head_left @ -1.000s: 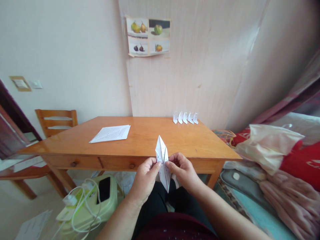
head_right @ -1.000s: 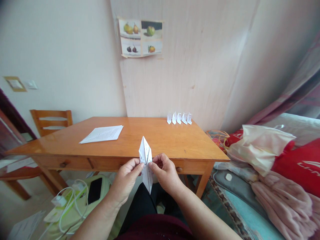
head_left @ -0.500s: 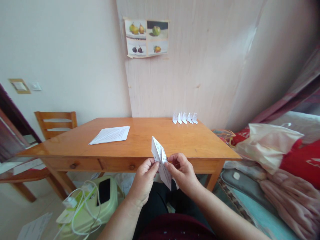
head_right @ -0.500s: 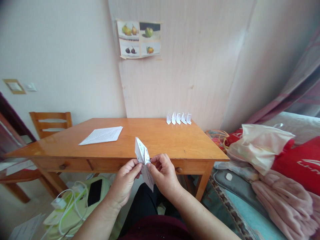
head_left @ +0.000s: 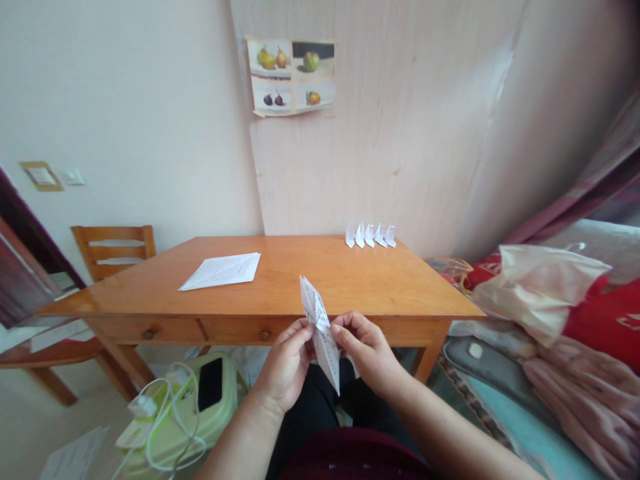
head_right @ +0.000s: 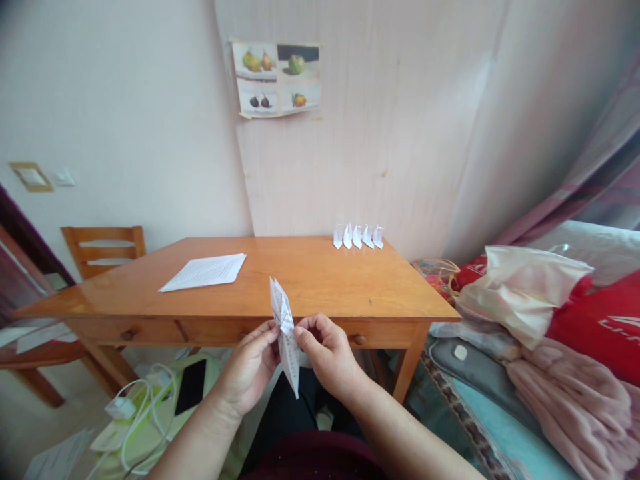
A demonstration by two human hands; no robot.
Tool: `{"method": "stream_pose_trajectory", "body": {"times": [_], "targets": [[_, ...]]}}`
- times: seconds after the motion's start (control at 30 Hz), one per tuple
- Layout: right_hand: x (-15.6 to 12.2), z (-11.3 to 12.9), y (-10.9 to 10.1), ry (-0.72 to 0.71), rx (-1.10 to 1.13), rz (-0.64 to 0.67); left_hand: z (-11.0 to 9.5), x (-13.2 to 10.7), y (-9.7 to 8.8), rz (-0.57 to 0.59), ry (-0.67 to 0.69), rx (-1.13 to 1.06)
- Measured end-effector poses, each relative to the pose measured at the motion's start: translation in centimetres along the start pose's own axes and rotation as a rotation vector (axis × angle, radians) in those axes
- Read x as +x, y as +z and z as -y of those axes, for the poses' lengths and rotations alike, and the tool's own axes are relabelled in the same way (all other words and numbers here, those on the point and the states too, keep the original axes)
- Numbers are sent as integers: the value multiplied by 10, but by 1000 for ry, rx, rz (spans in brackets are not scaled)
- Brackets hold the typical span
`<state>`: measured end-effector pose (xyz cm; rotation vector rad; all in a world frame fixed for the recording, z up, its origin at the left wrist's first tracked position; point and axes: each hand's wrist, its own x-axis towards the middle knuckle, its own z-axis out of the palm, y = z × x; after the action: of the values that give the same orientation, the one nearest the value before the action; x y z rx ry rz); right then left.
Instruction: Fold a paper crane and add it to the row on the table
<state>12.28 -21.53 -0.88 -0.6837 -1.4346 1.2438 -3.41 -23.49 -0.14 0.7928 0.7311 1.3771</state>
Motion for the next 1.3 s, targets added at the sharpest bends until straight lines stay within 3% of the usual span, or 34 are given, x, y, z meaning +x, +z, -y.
{"method": "stream_pose_trajectory", "body": {"times": [0.13, 0.47, 1.3], "targets": [[-1, -1, 2, -13, 7, -18, 2, 0, -2, 9, 11, 21], [2, -10, -2, -65, -65, -110, 4, -2, 0, -34, 207, 398], [4, -10, -7, -52, -85, -175, 3, -3, 0, 46, 254, 518]]}}
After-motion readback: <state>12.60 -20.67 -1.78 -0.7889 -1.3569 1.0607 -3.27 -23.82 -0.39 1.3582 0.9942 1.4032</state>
